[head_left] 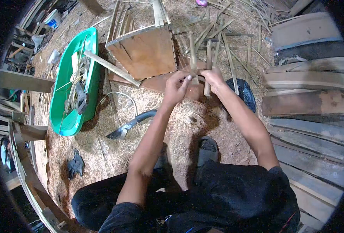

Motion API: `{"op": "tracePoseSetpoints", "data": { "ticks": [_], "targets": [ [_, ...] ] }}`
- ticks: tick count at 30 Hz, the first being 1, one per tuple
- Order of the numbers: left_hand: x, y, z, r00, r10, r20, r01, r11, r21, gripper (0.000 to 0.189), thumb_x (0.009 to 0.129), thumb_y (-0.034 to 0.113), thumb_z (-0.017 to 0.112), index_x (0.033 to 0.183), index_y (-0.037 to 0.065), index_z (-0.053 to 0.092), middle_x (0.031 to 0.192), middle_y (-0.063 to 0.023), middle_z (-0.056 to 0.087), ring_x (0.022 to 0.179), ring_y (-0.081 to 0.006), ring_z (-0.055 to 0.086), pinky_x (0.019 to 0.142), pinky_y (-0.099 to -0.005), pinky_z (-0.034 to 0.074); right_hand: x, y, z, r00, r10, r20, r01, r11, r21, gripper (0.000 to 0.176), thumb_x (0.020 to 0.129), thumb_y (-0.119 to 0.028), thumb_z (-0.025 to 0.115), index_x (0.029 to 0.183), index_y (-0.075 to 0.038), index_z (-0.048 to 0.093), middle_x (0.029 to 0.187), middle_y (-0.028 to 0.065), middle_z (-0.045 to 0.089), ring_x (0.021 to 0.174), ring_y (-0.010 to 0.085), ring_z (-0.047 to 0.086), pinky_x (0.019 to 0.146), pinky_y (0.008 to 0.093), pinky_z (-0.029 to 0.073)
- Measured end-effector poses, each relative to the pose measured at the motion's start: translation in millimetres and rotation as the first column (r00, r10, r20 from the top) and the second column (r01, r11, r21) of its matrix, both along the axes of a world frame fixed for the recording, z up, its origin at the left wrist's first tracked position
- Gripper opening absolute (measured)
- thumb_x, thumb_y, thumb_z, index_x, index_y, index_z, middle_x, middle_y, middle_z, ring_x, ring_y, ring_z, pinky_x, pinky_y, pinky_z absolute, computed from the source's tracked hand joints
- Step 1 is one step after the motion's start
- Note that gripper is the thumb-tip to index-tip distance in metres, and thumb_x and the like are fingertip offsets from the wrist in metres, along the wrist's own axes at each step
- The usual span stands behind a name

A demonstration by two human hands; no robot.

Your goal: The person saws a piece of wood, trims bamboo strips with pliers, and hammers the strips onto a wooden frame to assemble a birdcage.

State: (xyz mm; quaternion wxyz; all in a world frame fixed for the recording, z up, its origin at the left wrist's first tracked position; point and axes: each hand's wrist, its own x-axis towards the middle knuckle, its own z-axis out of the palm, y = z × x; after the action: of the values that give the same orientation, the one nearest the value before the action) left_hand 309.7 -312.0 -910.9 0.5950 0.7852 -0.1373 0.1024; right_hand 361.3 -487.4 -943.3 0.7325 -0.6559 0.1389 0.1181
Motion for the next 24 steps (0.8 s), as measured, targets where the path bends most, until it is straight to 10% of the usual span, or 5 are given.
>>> {"op": "tracePoseSetpoints", "data": {
  "ticks": [8, 13, 16, 20, 24],
  "targets": [
    [81, 57, 175, 0.821, 0.148, 0.551, -0.206, 0.977, 0.046, 0.014, 0.092, 0.015, 0.062, 0.097, 0.005, 0.07, 0.086, -0.0117, 0.07, 0.074, -0.017, 0.066, 0.067, -0.0285, 0.051, 16, -20, 142, 0.989, -0.134, 0.064, 0.132, 0.991, 0.027, 0.041, 0.081, 0.0, 0.07, 0.117, 0.006, 0.053, 0.093, 0.0079, 0.063, 0.073, 0.0111, 0.059, 0.069, 0.0216, 0.051],
    [165, 114, 167, 0.994, 0.051, 0.1, -0.1, 0.8, 0.592, 0.048, 0.1, 0.042, 0.04, 0.104, 0.004, 0.068, 0.095, -0.0194, 0.068, 0.095, -0.0324, 0.065, 0.083, -0.0429, 0.049, 73, -1, 225, 0.982, 0.052, 0.182, -0.083, 0.983, 0.164, 0.042, 0.082, 0.002, 0.067, 0.122, 0.005, 0.053, 0.108, 0.0141, 0.063, 0.102, 0.0197, 0.062, 0.094, 0.0285, 0.051],
    [156, 118, 163, 0.978, -0.001, -0.209, 0.132, 0.779, 0.613, 0.049, 0.102, 0.038, 0.039, 0.103, -0.003, 0.065, 0.093, -0.0145, 0.069, 0.093, -0.0195, 0.064, 0.083, -0.0341, 0.049, 97, 31, 251, 0.973, 0.116, 0.198, -0.136, 0.986, 0.092, 0.04, 0.083, 0.002, 0.066, 0.121, 0.005, 0.054, 0.109, 0.0139, 0.063, 0.102, 0.0205, 0.062, 0.094, 0.0284, 0.051],
    [143, 111, 159, 0.866, -0.231, -0.443, 0.125, 0.959, -0.255, 0.039, 0.102, 0.03, 0.041, 0.109, -0.002, 0.062, 0.092, -0.0104, 0.066, 0.082, -0.0162, 0.061, 0.075, -0.0296, 0.048, 126, 72, 246, 0.963, 0.246, 0.108, -0.247, 0.969, 0.003, 0.039, 0.082, 0.004, 0.066, 0.12, 0.006, 0.054, 0.109, 0.0145, 0.062, 0.101, 0.0205, 0.064, 0.092, 0.0264, 0.054],
    [126, 116, 169, 0.895, -0.203, -0.398, 0.118, 0.966, -0.228, 0.035, 0.1, 0.027, 0.045, 0.113, -0.002, 0.06, 0.096, -0.0086, 0.065, 0.086, -0.0163, 0.061, 0.08, -0.0286, 0.047, 106, 97, 238, 0.951, 0.281, 0.132, -0.273, 0.959, -0.071, 0.036, 0.085, 0.002, 0.064, 0.119, 0.005, 0.053, 0.103, 0.0136, 0.063, 0.096, 0.0177, 0.065, 0.083, 0.0232, 0.057]
  ]
}}
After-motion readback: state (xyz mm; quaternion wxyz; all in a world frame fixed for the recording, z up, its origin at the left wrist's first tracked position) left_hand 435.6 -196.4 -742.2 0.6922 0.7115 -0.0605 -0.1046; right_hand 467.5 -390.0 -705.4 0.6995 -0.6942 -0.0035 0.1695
